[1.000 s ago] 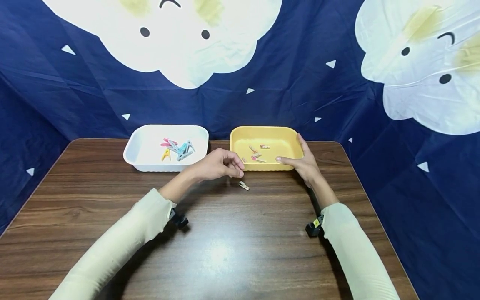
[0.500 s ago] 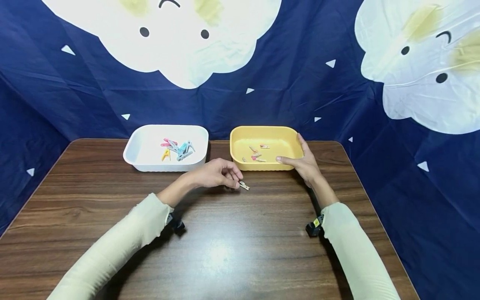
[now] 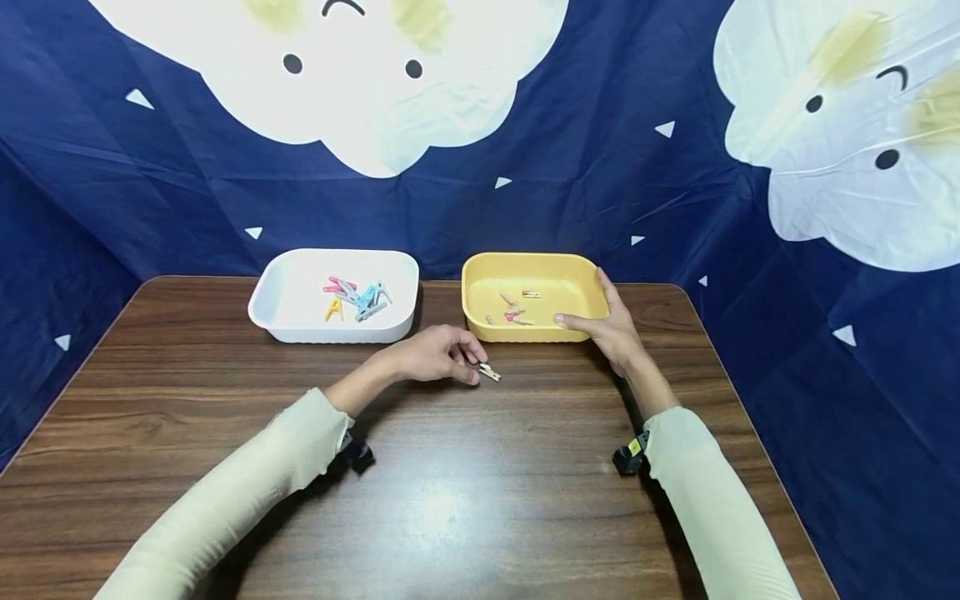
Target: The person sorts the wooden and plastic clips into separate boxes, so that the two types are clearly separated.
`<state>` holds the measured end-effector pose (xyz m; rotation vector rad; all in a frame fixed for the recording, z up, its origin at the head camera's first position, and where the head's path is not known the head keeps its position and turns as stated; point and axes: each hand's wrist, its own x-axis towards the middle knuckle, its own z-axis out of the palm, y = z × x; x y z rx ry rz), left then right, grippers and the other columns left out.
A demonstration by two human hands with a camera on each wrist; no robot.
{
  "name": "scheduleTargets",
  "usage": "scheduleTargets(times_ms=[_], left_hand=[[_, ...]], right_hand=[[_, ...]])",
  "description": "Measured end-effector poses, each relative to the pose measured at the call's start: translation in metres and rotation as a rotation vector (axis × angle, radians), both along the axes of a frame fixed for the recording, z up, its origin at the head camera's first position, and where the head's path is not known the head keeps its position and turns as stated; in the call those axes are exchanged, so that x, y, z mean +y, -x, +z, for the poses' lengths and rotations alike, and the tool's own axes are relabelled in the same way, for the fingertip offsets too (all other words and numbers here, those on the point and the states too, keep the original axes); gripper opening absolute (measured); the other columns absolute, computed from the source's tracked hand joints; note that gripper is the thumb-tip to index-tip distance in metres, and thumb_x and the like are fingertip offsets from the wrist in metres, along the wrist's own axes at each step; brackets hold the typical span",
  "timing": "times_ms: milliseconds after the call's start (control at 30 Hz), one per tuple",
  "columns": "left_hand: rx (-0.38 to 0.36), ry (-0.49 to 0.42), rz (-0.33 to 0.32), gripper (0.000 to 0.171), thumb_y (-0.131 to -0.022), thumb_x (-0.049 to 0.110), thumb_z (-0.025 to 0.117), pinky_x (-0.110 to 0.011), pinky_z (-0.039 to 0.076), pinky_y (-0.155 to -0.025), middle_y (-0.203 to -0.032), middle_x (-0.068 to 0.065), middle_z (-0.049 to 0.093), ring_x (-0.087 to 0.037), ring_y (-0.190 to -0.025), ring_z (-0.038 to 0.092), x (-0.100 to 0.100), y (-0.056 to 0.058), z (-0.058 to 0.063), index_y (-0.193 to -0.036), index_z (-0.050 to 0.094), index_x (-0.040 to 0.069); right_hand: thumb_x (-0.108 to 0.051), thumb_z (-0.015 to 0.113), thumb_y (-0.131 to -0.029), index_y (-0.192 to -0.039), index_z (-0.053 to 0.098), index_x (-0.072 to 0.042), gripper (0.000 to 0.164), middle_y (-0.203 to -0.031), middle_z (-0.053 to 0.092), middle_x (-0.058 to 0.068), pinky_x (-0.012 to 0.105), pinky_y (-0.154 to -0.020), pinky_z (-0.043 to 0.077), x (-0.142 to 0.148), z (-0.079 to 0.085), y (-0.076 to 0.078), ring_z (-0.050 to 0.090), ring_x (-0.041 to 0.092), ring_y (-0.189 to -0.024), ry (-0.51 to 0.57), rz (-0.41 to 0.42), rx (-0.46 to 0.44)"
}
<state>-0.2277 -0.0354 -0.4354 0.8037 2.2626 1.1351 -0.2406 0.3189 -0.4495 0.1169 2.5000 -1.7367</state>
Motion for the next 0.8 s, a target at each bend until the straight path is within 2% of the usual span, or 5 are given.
scheduleTargets(times_ms=[200,433,800], left_hand=[[0.059,0.046,-0.031,0.029,-0.091,0.015,0.094,-0.024,0.052,-0.096,-0.107,0.000,0.076,-0.010,-0.103,0.065,0.006,0.000,-0.002,-0.117,0.081,0.009],[0.029,0.021,0.037,0.024,-0.090,0.010,0.094,-0.022,0.049,-0.089,-0.101,0.002,0.071,-0.009,-0.096,0.061,0.010,-0.001,-0.006,-0.110,0.082,0.010],[0.076,0.044,0.018,0.017,-0.091,0.011,0.093,-0.022,0.050,-0.089,-0.094,0.006,0.071,-0.007,-0.093,0.062,0.013,0.001,-0.010,-0.105,0.084,0.012]], right_hand=[[-0.029,0.094,-0.094,-0.182,0.003,-0.042,0.127,-0.192,0.000,-0.011,0.049,-0.144,0.021,0.001,-0.001,-0.001,0.011,0.023,-0.178,0.008,0.000,-0.008],[-0.030,0.094,-0.095,-0.182,0.003,-0.042,0.127,-0.191,0.001,-0.012,0.048,-0.144,0.018,0.000,0.000,-0.001,0.008,0.022,-0.178,-0.001,0.005,0.006],[-0.027,0.094,-0.094,-0.182,0.006,-0.041,0.126,-0.192,0.004,-0.010,0.047,-0.145,0.018,0.001,0.000,0.000,0.012,0.023,-0.178,0.012,-0.003,0.011]])
